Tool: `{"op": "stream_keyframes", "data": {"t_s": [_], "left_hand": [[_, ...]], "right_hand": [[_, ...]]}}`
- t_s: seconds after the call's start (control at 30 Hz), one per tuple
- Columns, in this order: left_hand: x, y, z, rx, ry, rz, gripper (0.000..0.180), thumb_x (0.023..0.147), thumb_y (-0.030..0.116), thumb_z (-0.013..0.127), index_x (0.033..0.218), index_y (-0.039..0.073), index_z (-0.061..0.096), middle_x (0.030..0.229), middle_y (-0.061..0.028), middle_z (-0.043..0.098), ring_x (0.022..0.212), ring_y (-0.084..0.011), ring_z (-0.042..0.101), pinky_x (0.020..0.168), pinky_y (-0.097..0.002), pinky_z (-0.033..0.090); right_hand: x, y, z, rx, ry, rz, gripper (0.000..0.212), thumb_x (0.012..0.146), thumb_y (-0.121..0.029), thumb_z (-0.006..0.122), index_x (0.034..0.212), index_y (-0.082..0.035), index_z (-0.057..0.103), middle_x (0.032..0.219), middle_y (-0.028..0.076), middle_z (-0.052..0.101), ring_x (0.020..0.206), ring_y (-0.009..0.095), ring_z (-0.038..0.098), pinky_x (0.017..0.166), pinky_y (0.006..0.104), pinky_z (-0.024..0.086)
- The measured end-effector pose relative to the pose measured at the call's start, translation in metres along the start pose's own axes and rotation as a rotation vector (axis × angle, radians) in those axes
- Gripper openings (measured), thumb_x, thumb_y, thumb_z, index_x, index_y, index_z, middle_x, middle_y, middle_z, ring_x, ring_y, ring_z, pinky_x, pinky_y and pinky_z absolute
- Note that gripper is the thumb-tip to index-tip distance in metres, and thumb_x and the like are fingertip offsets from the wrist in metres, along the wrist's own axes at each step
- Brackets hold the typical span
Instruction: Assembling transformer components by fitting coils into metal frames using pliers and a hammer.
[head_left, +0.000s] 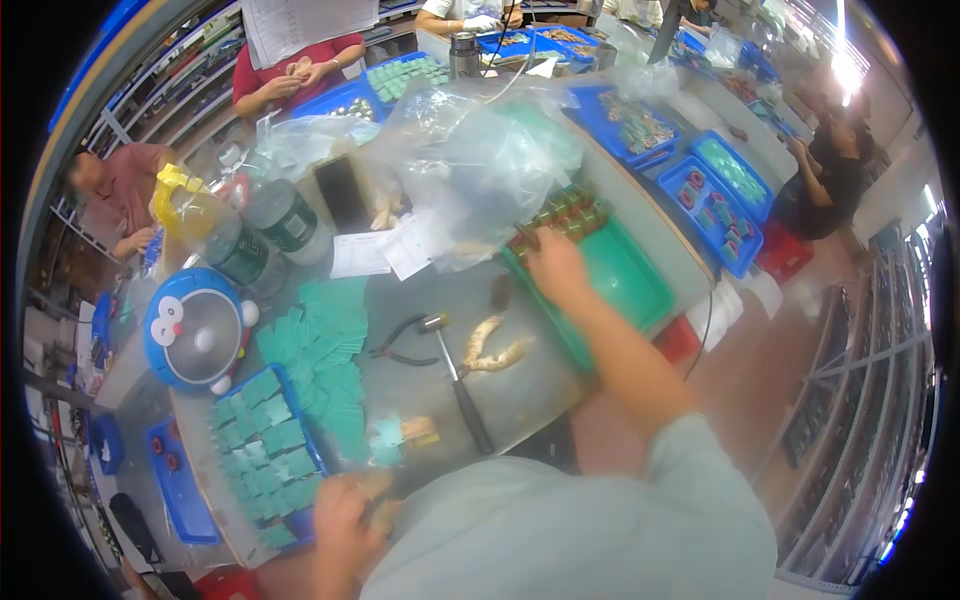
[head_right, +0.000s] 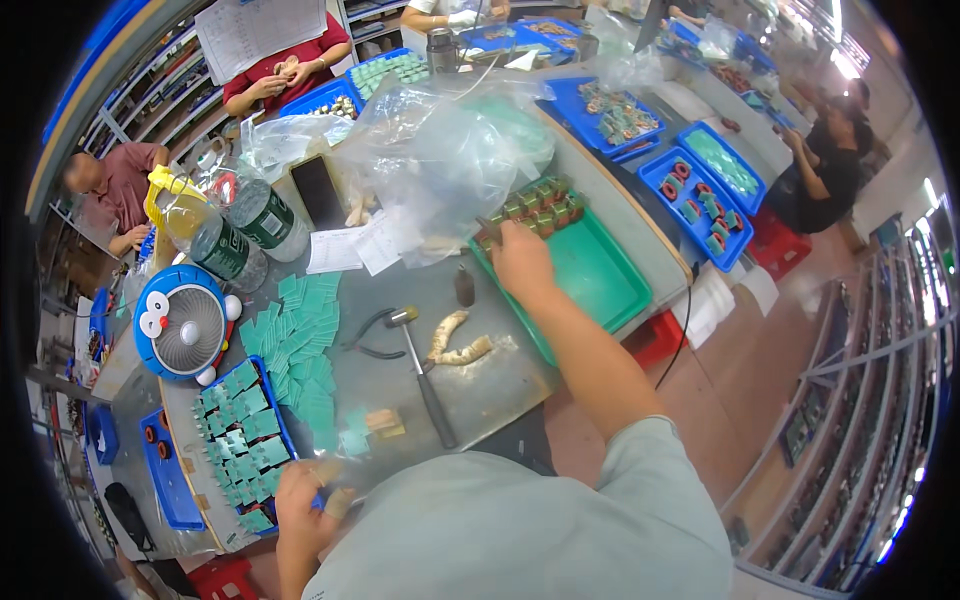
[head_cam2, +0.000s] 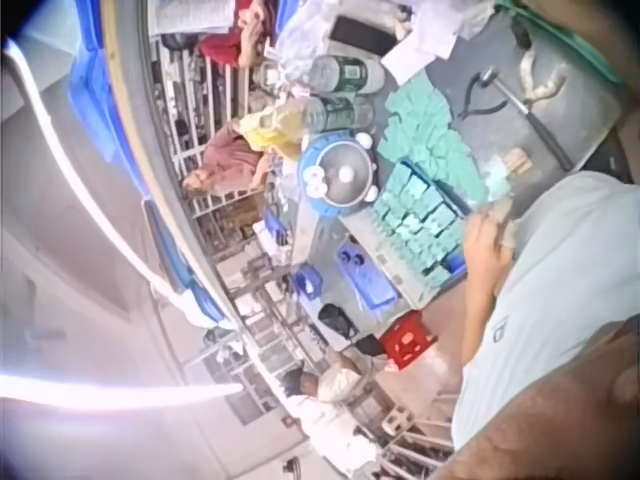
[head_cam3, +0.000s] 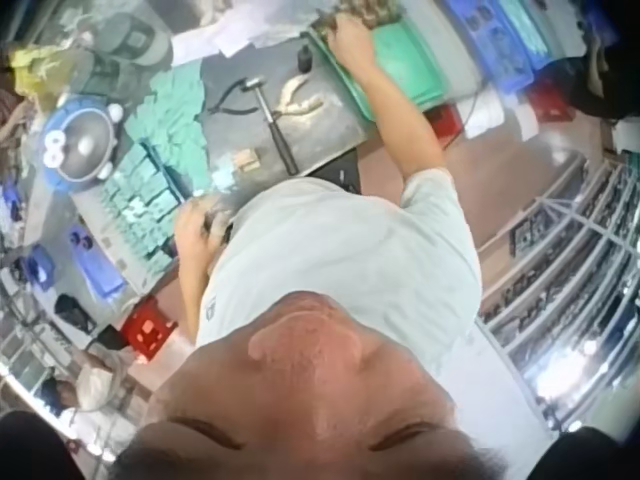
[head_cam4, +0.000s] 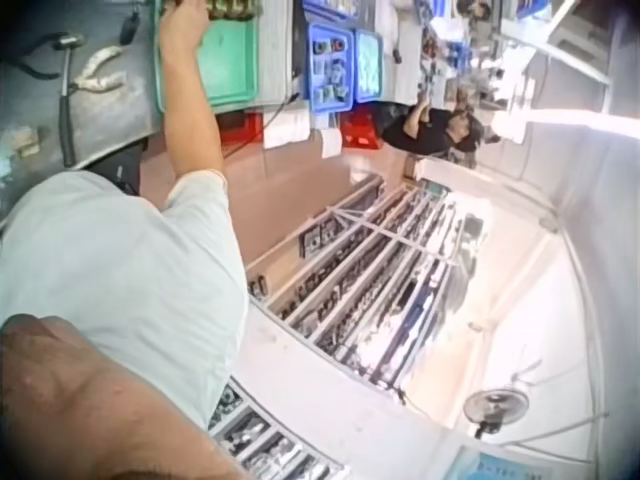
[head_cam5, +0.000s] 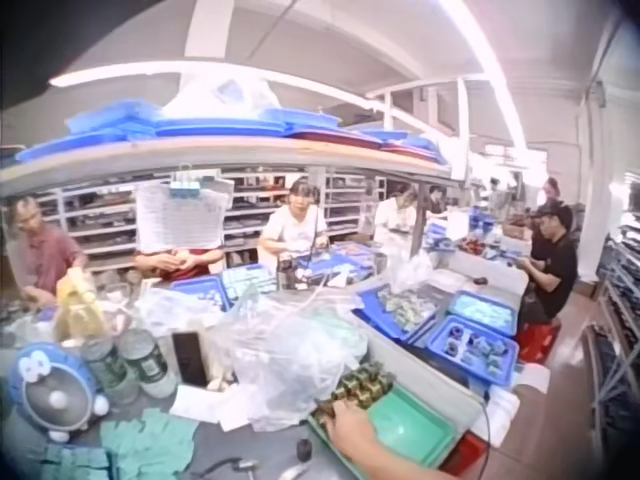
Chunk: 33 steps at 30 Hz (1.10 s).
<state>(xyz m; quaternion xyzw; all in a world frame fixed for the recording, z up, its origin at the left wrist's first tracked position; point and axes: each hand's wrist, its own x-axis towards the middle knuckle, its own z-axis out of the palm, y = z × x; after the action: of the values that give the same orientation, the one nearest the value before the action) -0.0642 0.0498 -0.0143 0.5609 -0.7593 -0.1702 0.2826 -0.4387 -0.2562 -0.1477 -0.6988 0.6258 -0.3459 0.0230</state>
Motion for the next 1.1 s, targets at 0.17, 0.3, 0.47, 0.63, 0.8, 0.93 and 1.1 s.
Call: {"op": "stream_keyframes", "data": {"t_s": [0.17, 0.3, 0.47, 0.63, 0.8, 0.93, 1.1], "left_hand": [[-0.005, -0.001, 0.000, -0.022, 0.036, -0.057, 0.032, 0.083, 0.025, 0.084, 0.107, 0.006, 0.074, 0.101, -0.0151, 0.072, 0.093, -0.0341, 0.066, 0.082, -0.0415, 0.052], [0.001, -0.003, 0.002, -0.024, 0.020, -0.039, 0.030, 0.080, 0.021, 0.083, 0.105, 0.006, 0.075, 0.100, -0.0139, 0.072, 0.091, -0.0338, 0.066, 0.081, -0.0413, 0.052], [0.012, -0.002, 0.007, -0.041, 0.021, 0.023, 0.034, 0.077, 0.017, 0.086, 0.108, 0.010, 0.075, 0.097, -0.0099, 0.071, 0.091, -0.0325, 0.065, 0.082, -0.0425, 0.051], [0.007, 0.001, 0.003, -0.033, 0.028, 0.063, 0.032, 0.077, 0.016, 0.085, 0.108, 0.012, 0.076, 0.099, -0.0101, 0.073, 0.091, -0.0319, 0.065, 0.082, -0.0424, 0.051], [0.001, -0.006, -0.001, -0.033, 0.094, 0.028, 0.027, 0.079, 0.018, 0.084, 0.103, 0.008, 0.076, 0.095, -0.0117, 0.073, 0.087, -0.0328, 0.067, 0.079, -0.0405, 0.052], [0.007, -0.008, -0.006, -0.003, 0.093, 0.028, 0.029, 0.078, 0.016, 0.085, 0.104, 0.007, 0.076, 0.096, -0.0121, 0.074, 0.086, -0.0335, 0.067, 0.079, -0.0401, 0.052], [0.041, -0.017, 0.026, -0.188, 0.168, 0.052, 0.067, 0.081, 0.023, 0.089, 0.138, 0.004, 0.060, 0.123, -0.0191, 0.069, 0.113, -0.0395, 0.065, 0.096, -0.0434, 0.052]], "right_hand": [[-0.007, 0.004, 0.006, 0.069, 0.063, -0.031, 0.026, 0.086, -0.015, 0.077, 0.104, -0.005, 0.063, 0.099, 0.019, 0.067, 0.088, 0.043, 0.067, 0.076, 0.0520, 0.054], [-0.006, -0.022, -0.007, -0.022, 0.089, -0.152, 0.027, 0.085, -0.018, 0.078, 0.106, -0.008, 0.063, 0.094, 0.015, 0.064, 0.085, 0.039, 0.066, 0.073, 0.0514, 0.051], [-0.011, -0.028, 0.005, -0.164, 0.009, -0.228, 0.019, 0.084, -0.016, 0.073, 0.098, -0.008, 0.063, 0.091, 0.012, 0.064, 0.087, 0.034, 0.066, 0.075, 0.0490, 0.049], [-0.009, -0.017, 0.014, -0.141, 0.063, -0.177, 0.012, 0.082, -0.012, 0.071, 0.089, -0.008, 0.062, 0.090, 0.012, 0.065, 0.088, 0.036, 0.066, 0.077, 0.0502, 0.050], [0.006, -0.026, -0.037, 0.152, 0.166, -0.041, 0.017, 0.092, -0.015, 0.073, 0.094, -0.001, 0.063, 0.093, 0.019, 0.066, 0.086, 0.043, 0.065, 0.074, 0.0498, 0.051], [0.003, -0.065, -0.103, 0.236, 0.156, -0.086, 0.017, 0.094, -0.014, 0.074, 0.102, -0.001, 0.068, 0.090, 0.016, 0.069, 0.081, 0.032, 0.068, 0.073, 0.0412, 0.052], [-0.076, -0.162, -0.152, 0.902, -0.263, 0.184, 0.009, 0.101, -0.009, 0.069, 0.098, -0.001, 0.067, 0.085, -0.001, 0.066, 0.078, 0.008, 0.059, 0.072, 0.0258, 0.049]]}}
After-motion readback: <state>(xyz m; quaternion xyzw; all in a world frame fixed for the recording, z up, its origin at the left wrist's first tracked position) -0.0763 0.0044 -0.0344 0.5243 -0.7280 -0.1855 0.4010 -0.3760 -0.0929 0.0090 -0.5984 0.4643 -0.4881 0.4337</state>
